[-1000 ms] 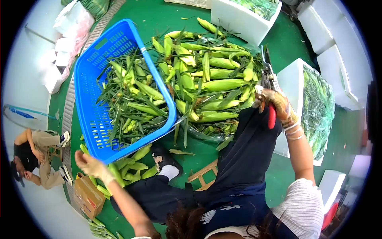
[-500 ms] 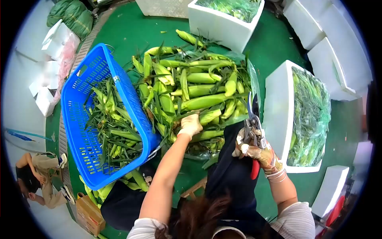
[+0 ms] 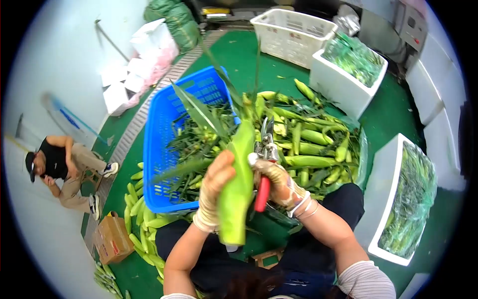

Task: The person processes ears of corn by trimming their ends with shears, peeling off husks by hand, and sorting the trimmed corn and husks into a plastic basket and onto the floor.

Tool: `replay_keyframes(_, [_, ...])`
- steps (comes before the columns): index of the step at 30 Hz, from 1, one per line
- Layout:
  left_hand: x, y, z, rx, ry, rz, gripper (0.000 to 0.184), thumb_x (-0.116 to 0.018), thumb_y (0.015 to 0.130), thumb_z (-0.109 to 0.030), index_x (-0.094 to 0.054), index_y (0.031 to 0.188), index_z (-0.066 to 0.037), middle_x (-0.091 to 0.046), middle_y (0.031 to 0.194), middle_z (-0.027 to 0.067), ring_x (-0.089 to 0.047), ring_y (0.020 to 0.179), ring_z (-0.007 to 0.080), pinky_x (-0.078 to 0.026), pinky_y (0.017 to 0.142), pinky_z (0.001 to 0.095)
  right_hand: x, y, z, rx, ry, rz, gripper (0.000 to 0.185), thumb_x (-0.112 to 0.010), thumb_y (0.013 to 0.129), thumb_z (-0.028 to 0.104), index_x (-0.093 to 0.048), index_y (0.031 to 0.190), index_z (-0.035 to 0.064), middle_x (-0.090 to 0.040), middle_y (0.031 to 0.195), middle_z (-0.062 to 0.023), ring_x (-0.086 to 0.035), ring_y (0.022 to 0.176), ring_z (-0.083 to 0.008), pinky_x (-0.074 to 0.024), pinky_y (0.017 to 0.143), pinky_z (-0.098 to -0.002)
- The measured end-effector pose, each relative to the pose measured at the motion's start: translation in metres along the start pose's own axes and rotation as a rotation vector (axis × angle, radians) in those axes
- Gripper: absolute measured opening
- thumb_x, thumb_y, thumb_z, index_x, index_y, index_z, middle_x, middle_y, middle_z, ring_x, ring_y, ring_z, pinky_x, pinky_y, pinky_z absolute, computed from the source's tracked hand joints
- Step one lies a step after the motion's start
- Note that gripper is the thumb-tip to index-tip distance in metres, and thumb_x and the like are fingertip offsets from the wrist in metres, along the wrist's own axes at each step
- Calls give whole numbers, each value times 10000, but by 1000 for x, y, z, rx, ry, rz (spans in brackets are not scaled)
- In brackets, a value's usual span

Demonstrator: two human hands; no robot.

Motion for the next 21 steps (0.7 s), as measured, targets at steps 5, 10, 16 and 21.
replay_keyframes(5, [68, -40, 29, 321, 216, 97, 638, -576, 661, 81, -472, 1283, -16, -488, 1315, 182, -519, 1186, 336, -442, 976, 394, -35, 45, -13, 106, -542, -61, 381, -795, 730, 154, -563, 998, 14, -624, 895, -43, -584, 808, -118, -497, 742, -267])
replay_keyframes(10, [108, -42, 96, 676, 78, -187, 621, -682, 795, -113, -402, 1330, 33, -510, 1240, 175, -565, 1054, 242, -483, 879, 325, -80, 70, -46, 366, -1219, -34, 630, -802, 683, 322, -467, 1088, -24, -608, 886, -167, -613, 794, -332, -496, 724, -393])
replay_keyframes(16, [99, -71, 176, 786, -415, -146, 459, -701, 811, -130, -508, 1208, -3, -611, 1029, 69, -583, 933, 163, -466, 858, 282, -91, 80, -80, 220, -1445, 35, 610, -767, 710, 331, -413, 1070, -11, -595, 836, -212, -611, 789, -376, -491, 721, -423])
replay_keyframes(21, [144, -61, 154, 730, -18, -225, 444, -709, 794, -66, -498, 1179, 2, -619, 1032, 93, -595, 914, 182, -489, 821, 307, -49, 68, -117, -187, -1419, 106, 570, -800, 713, 340, -483, 1042, -2, -600, 902, -120, -580, 858, -189, -471, 782, -348])
Point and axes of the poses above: each hand's wrist, its own y-axis towards the middle knuckle, its own x-axis out of the back of the hand, z = x × y, the point moved 10 cm from there along y, towards the middle knuckle
